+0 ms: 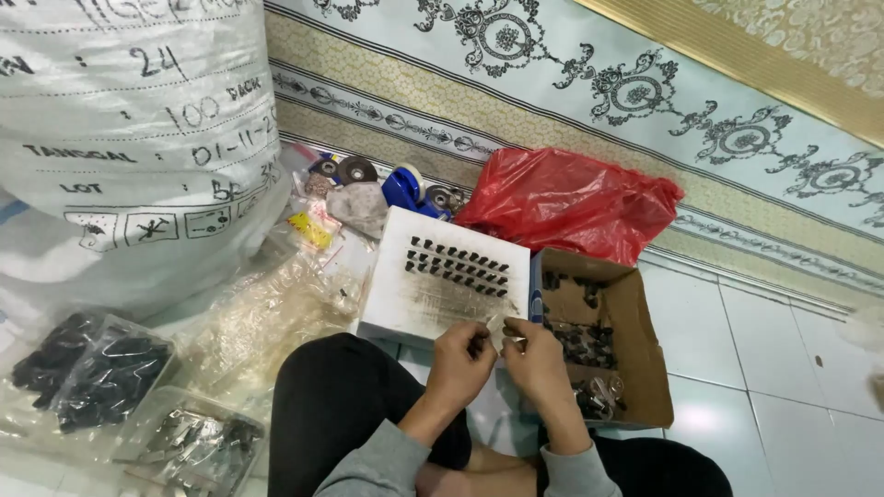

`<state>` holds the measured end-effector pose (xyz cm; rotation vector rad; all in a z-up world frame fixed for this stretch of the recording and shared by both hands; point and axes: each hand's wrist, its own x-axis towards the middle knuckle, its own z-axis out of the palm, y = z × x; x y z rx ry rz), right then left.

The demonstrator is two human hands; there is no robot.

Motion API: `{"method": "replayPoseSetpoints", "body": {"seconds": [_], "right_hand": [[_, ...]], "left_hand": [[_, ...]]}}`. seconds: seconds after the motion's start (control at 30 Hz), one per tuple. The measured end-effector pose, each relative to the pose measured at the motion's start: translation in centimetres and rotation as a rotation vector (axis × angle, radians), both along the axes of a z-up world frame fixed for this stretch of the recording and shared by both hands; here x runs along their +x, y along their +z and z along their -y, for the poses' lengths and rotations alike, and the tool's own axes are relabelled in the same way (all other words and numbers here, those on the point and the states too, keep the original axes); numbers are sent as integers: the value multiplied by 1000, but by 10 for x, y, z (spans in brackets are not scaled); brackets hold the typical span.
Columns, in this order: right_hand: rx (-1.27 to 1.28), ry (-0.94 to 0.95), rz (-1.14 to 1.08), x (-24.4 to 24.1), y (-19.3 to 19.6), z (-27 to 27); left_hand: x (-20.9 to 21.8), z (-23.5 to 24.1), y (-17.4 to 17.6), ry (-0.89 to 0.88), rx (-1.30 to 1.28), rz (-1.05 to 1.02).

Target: The person sits on the floor and packs small black hardware pieces into a clear plastic bag. They place the filled bag into a white box, then continue picking individual pieces from a cardboard box and placing them into the white box.

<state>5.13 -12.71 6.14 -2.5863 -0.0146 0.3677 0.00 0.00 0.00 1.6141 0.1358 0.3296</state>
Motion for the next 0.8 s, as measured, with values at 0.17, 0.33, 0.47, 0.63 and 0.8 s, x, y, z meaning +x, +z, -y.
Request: {"method": "replayPoseSetpoints", "body": {"seconds": [0.17, 0.33, 0.47, 0.63, 0.8], "right_hand": [[62, -85, 88, -7, 10, -4], [219, -151, 269, 30, -23, 16], [43, 41, 279, 70, -61, 23], [4, 145, 241, 92, -71, 9], [54, 113, 272, 98, -91, 6]], "left_hand": [[3, -6, -10, 95, 20, 6], [1, -24, 9, 167, -61, -23], [6, -26, 0, 209, -24, -29], [6, -28, 1, 219, 1, 18], [6, -29, 2, 212, 6, -8]]}}
